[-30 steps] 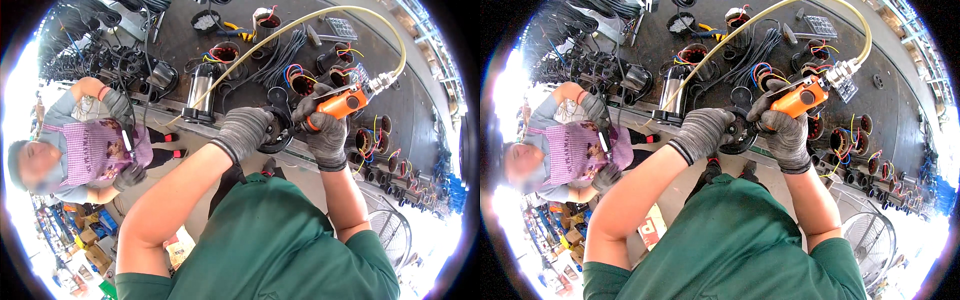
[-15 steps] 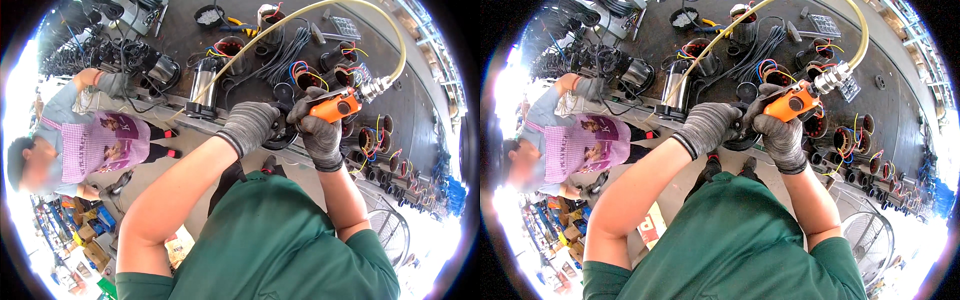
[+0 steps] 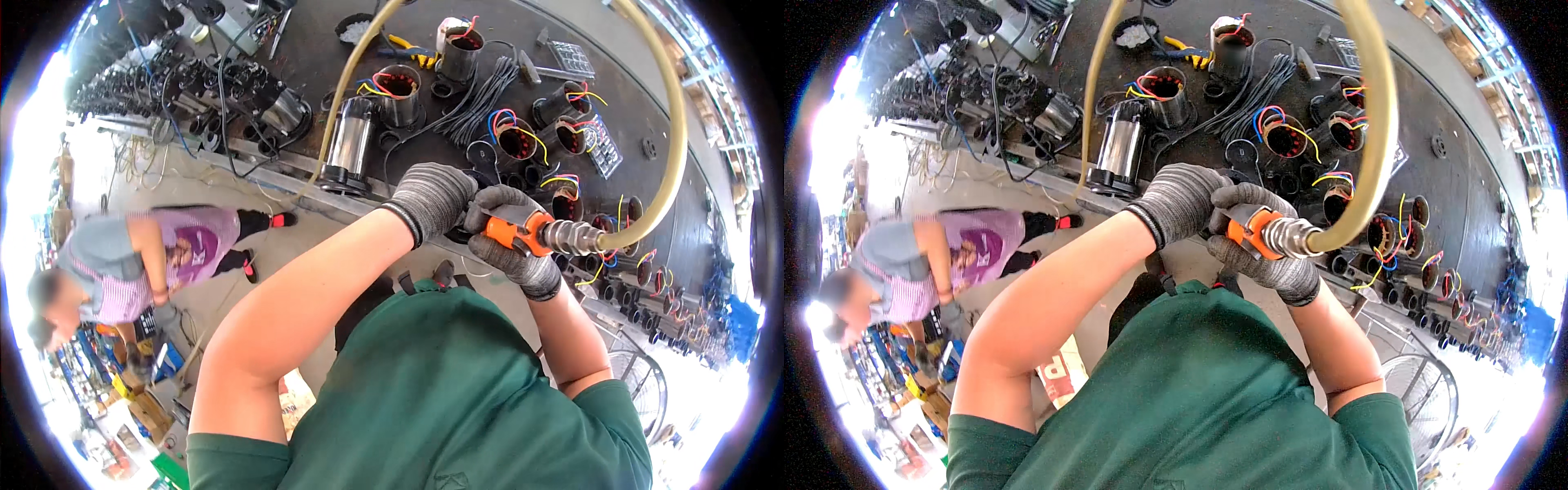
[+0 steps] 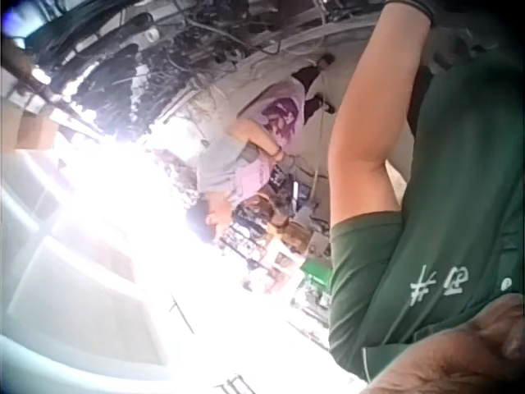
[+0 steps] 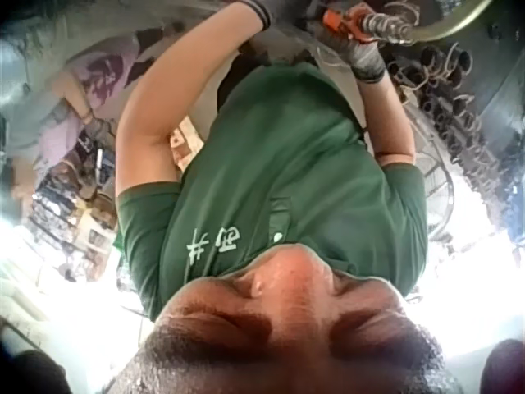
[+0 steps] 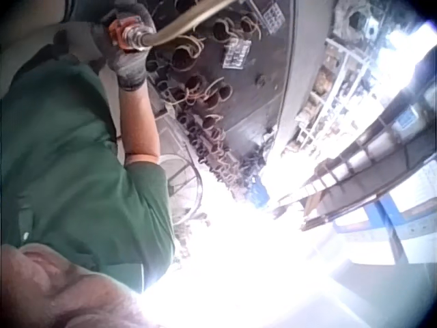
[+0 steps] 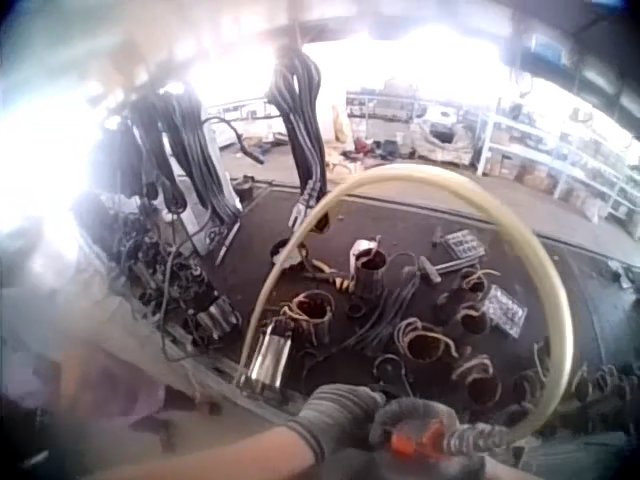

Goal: The person fits a bearing into a metal plate, applies lubricant to a pump housing using a brush, and tightens screws into the housing using a pneumatic screwdriver.

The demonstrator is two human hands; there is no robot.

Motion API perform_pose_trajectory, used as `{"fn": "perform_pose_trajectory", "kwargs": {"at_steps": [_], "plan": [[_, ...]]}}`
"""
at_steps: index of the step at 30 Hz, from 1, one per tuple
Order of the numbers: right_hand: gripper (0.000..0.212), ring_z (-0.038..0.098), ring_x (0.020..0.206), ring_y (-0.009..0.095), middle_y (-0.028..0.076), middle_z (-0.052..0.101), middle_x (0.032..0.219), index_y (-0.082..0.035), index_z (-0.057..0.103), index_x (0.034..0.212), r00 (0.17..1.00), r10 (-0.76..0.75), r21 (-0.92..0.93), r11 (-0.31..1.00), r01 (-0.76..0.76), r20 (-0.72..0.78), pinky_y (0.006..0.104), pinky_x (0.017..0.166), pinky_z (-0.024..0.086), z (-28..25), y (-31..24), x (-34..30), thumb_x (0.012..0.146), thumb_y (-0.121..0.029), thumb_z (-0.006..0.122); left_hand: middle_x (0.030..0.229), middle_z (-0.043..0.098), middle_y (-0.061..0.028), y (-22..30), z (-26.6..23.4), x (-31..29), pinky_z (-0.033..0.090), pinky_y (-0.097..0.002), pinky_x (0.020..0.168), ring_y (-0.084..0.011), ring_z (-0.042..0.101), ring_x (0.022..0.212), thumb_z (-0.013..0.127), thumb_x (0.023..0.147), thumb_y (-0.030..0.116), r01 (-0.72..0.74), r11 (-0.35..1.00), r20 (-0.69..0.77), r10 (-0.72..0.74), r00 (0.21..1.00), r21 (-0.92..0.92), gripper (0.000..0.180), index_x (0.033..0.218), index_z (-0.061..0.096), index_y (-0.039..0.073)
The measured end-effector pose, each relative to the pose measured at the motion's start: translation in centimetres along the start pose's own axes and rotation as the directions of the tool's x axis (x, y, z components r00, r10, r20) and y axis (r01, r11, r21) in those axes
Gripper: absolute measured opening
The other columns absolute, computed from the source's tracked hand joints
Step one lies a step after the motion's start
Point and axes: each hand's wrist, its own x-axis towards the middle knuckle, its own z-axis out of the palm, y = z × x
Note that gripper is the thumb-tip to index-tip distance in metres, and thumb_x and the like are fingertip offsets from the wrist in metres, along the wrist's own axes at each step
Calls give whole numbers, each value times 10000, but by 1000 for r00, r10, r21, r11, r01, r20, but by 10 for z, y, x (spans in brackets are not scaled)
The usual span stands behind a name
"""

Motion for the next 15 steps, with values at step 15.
{"fn": "perform_pose_trajectory", "kwargs": {"at_steps": [15], "plan": [[474,667,810,172,92,686,906,4,585,1161,683,-486,-291,874,389,-546,284,745,555,37,44,5,715,95,719,937,749,-181,-2,-9,-7,582,-450,783,-352,729,911,698,859,230,-46,990,-62,38,997,-131,189,939,768,73]]}}
